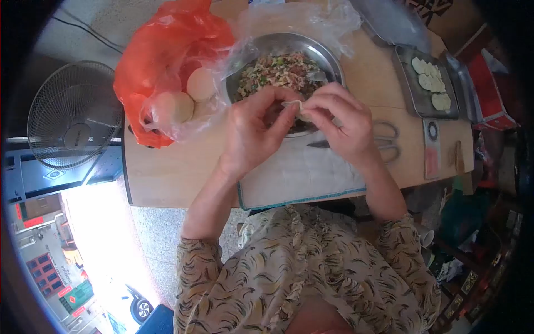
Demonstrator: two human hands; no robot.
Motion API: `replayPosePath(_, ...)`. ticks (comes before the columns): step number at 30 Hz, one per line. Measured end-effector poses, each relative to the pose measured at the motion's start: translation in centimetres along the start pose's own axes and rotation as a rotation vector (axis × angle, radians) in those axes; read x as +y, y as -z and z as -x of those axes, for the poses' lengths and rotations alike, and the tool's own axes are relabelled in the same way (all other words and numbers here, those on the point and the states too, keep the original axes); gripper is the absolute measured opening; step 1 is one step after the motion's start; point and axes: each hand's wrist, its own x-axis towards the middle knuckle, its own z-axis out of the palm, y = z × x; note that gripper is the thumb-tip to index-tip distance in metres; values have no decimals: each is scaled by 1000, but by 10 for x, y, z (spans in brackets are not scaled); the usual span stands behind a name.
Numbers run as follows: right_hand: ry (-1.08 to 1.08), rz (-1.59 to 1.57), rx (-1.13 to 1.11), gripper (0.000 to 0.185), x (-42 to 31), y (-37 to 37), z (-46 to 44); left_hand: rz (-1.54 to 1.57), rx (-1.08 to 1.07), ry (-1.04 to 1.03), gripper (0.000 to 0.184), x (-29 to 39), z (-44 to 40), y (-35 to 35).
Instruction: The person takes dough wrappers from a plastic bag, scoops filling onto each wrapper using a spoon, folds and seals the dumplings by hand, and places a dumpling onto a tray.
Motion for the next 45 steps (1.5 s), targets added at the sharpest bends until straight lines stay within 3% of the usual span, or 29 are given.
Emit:
replayPosePath(3, -160, -23, 24, 17, -7, -2, -1, -141, -90, 3, 16, 6, 1, 3)
replayPosePath(6, -31, 27, 3, 16, 2, -3, 1, -213, -94, -29, 17, 8, 0, 4)
replayPosePath(9, -82, 8, 26, 16, -1, -1, 1, 82, -51, 33, 17, 4, 1, 0)
replayPosePath(13, -157, -6, -7, 17, -1, 2, 0, 18, -52, 8, 18, -3, 1, 2)
replayPosePath(18, -25, 53, 11, 17, 5, -3, 0, -136, -100, 86, 19, 13, 2, 5)
replayPosePath(21, -44, 47, 20, 16, 2, -1, 0, -26, -120, 122, 20, 7, 1, 8)
replayPosePath(24, -60, -91, 66, 14, 3, 5, -1, 279, -147, 45, 23, 10, -2, 12)
replayPosePath(33, 82, -61, -50, 16, -2, 20, -6, 261, -269, 103, 25, 20, -3, 25)
replayPosePath(45, 63, -76, -71, 14, -2, 15, -3, 213, -141, 97, 18, 14, 2, 14)
